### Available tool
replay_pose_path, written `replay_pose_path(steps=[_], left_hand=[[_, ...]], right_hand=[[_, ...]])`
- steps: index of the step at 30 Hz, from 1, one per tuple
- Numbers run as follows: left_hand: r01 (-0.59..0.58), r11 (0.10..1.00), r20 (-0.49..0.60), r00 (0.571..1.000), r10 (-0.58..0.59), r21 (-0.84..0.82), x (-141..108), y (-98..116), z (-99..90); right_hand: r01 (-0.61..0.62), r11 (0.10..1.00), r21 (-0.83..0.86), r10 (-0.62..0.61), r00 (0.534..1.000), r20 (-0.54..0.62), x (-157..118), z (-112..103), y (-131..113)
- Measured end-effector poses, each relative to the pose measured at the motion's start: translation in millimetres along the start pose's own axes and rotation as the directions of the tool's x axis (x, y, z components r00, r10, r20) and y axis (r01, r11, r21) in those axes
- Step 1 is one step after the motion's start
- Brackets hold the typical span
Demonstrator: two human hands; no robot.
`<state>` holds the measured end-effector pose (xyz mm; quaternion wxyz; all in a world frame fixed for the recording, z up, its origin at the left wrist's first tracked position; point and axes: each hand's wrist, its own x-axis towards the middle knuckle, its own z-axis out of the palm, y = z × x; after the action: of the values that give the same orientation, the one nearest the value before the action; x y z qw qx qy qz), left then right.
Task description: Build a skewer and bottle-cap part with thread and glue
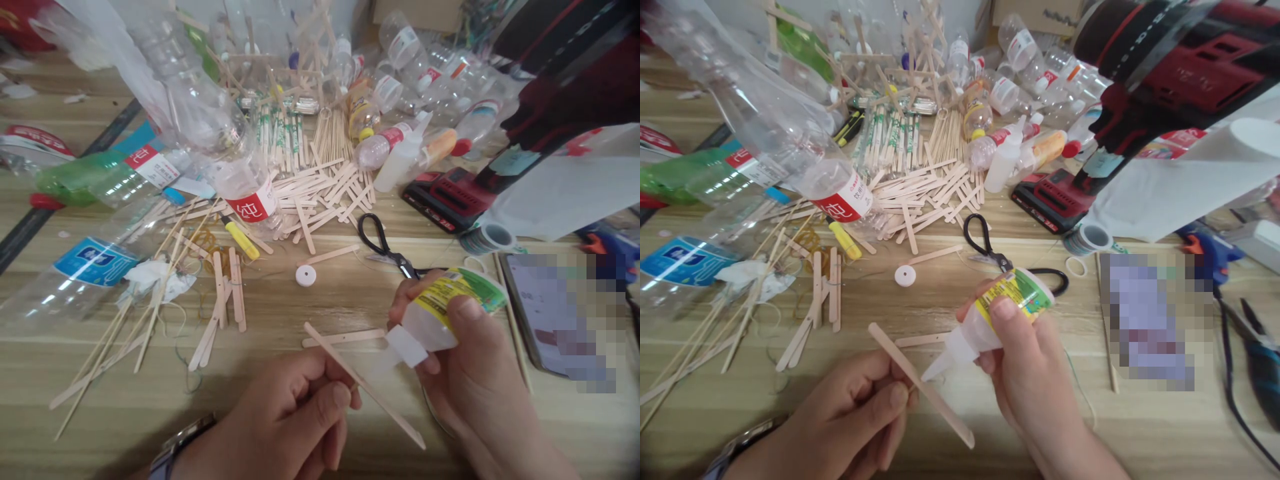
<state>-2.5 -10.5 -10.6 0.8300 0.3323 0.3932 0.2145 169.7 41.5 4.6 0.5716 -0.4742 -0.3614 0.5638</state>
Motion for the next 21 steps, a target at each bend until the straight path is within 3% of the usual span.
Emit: replay_pose_path(steps=[13,21], left_hand=[[0.005,0.998,0.069,0.998,0.0,-0.069,1,-5,-3.2],[-0.018,0.99,0.095,0.995,0.031,-0.141,6,-10,-4.9]], right_hand=[[-0.013,1.0,-0.011,0.013,1.0,0.013,-8,-2,5],[0.075,0.997,-0.015,-0.076,0.997,-0.024,-7,0,6]])
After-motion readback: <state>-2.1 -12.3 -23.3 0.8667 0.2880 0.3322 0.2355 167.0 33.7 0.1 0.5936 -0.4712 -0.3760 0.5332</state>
